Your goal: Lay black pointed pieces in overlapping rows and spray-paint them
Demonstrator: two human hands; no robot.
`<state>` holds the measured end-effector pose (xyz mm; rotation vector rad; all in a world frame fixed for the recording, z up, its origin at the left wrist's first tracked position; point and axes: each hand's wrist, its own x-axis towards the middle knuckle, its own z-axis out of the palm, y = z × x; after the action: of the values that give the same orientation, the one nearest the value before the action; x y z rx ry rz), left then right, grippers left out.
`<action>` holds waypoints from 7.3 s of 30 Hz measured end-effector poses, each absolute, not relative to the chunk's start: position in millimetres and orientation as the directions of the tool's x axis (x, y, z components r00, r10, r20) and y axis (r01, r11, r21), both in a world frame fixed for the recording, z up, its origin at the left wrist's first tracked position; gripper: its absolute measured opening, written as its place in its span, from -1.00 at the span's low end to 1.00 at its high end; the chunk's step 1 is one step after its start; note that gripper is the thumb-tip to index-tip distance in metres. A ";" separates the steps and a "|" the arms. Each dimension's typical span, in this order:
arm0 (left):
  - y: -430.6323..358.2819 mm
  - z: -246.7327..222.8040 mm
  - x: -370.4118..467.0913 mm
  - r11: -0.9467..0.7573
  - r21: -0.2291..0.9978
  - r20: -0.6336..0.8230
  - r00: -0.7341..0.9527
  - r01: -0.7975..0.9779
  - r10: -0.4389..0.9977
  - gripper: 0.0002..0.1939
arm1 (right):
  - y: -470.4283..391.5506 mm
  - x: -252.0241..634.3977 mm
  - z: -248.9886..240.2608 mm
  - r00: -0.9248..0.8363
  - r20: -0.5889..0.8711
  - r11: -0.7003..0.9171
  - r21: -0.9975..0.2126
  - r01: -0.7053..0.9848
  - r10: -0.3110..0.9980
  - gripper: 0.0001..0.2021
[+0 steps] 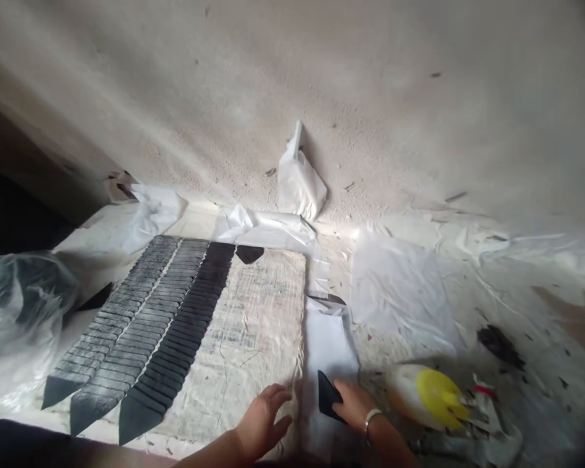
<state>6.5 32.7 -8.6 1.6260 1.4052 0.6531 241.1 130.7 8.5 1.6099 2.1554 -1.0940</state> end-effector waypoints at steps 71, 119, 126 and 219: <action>253.3 -12.4 -125.7 0.101 0.622 -0.574 -0.365 -0.776 0.732 -0.68 | 362.5 -5.4 31.7 -0.641 -0.204 0.460 -0.541 0.704 0.740 -0.85; 341.8 -36.0 -168.6 0.318 0.730 -0.672 -0.554 -0.605 0.491 -0.92 | 474.5 -77.9 -16.1 -0.519 -0.340 0.405 -0.353 0.843 0.784 -0.84; 339.2 -35.2 -171.1 0.323 0.707 -0.696 -0.535 -0.629 0.480 -0.89 | 474.8 -82.0 -17.3 -0.510 -0.334 0.427 -0.293 0.856 0.793 -0.84; 352.1 -18.7 -193.9 -0.047 0.398 -0.245 0.156 0.916 0.957 -0.58 | 451.1 -51.2 -32.6 -0.862 -0.017 0.821 -0.294 0.489 0.507 -0.71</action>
<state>-193.9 352.1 -18.7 1.9804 1.7774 0.1180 -51.2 451.1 -32.6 0.8372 3.0564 -0.4667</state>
